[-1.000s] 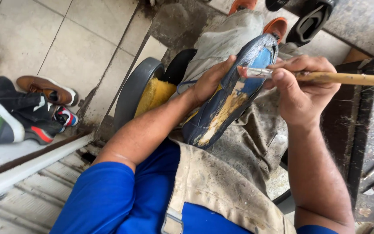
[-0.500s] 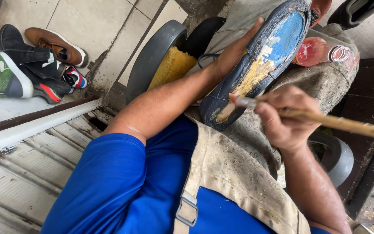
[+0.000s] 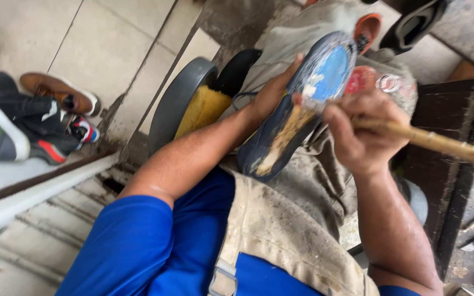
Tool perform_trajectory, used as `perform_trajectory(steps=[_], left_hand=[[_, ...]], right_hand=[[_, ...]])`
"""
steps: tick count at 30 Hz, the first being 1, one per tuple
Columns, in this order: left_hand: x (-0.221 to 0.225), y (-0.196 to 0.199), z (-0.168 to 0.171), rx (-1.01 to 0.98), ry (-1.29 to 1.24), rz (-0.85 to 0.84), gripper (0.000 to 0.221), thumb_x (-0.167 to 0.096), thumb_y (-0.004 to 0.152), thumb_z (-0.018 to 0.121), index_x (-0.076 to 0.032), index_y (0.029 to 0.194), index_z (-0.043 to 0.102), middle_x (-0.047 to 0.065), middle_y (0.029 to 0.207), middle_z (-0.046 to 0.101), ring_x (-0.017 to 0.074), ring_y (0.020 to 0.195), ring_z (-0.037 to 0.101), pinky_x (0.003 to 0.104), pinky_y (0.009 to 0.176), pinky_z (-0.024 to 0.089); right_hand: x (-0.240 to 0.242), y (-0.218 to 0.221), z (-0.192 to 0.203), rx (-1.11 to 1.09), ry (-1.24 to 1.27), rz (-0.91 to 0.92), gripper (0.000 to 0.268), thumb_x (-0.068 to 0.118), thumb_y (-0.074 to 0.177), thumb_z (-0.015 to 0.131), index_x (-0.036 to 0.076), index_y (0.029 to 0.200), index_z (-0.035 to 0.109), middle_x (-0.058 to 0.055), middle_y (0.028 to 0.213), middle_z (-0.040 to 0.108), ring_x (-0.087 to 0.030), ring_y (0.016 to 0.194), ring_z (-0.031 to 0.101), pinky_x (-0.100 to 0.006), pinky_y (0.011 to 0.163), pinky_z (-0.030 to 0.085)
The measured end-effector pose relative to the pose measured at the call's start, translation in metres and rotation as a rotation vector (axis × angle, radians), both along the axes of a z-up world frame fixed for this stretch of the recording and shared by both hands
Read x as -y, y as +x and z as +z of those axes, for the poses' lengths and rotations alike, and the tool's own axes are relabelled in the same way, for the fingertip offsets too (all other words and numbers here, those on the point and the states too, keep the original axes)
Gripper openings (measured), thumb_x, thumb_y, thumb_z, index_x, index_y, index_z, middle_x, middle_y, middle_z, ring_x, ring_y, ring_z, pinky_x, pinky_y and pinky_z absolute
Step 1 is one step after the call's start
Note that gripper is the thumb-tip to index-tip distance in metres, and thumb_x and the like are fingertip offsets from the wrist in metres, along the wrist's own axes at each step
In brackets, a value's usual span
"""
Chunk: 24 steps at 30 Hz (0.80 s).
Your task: Applying a liquid coating or adhesive to the sole of a shoe using a brush at a repair bench
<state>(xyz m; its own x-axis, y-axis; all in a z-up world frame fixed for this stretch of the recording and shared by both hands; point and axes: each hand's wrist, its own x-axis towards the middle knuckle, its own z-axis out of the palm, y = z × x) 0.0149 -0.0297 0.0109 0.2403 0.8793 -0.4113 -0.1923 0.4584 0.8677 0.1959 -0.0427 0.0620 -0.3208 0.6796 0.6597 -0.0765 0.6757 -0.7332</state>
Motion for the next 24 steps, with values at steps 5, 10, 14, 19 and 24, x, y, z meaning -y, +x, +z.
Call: perform_trajectory(steps=[5,10,14,19,24], left_hand=[[0.002,0.005,-0.007,0.211,0.144,-0.037,0.062,-0.064,0.1,0.033,-0.017,0.09,0.072,0.0,0.089,0.074,0.0097,0.085,0.066,0.031,0.078,0.052],[0.003,0.005,-0.011,0.274,0.19,-0.028,0.068,-0.063,0.099,0.039,-0.006,0.123,0.068,0.008,0.12,0.072,0.0174,0.11,0.066,0.035,0.097,0.053],[0.001,0.009,-0.013,0.274,0.186,-0.051,0.067,-0.062,0.1,0.038,-0.006,0.12,0.068,0.008,0.117,0.072,0.0158,0.108,0.066,0.032,0.095,0.053],[0.002,0.003,-0.001,0.24,0.185,-0.089,0.076,-0.068,0.096,0.035,-0.009,0.126,0.071,0.014,0.122,0.075,0.0234,0.115,0.071,0.037,0.099,0.054],[-0.003,0.008,-0.012,0.313,0.153,-0.076,0.069,-0.065,0.098,0.038,-0.007,0.126,0.065,0.014,0.129,0.067,0.024,0.121,0.064,0.036,0.106,0.048]], right_hand=[[-0.059,0.02,0.008,-0.071,-0.131,-0.366,0.02,-0.013,0.104,0.073,-0.004,0.1,0.056,-0.024,0.077,0.064,-0.027,0.066,0.069,-0.034,0.058,0.059],[-0.066,0.046,0.008,-0.153,-0.153,0.103,0.013,-0.002,0.105,0.068,0.01,0.109,0.065,-0.011,0.109,0.073,-0.019,0.086,0.076,-0.025,0.067,0.067],[-0.066,0.052,0.013,-0.19,-0.264,0.03,0.012,-0.003,0.105,0.07,0.008,0.107,0.065,-0.012,0.101,0.072,-0.021,0.086,0.076,-0.027,0.07,0.068],[-0.061,0.045,0.022,-0.094,-0.272,0.24,0.01,-0.006,0.101,0.067,0.004,0.104,0.064,-0.016,0.103,0.072,-0.025,0.094,0.079,-0.024,0.064,0.071],[-0.052,0.035,0.022,0.054,-0.126,0.301,0.011,-0.006,0.095,0.067,0.005,0.092,0.066,-0.016,0.102,0.073,-0.016,0.071,0.071,-0.023,0.055,0.055]])
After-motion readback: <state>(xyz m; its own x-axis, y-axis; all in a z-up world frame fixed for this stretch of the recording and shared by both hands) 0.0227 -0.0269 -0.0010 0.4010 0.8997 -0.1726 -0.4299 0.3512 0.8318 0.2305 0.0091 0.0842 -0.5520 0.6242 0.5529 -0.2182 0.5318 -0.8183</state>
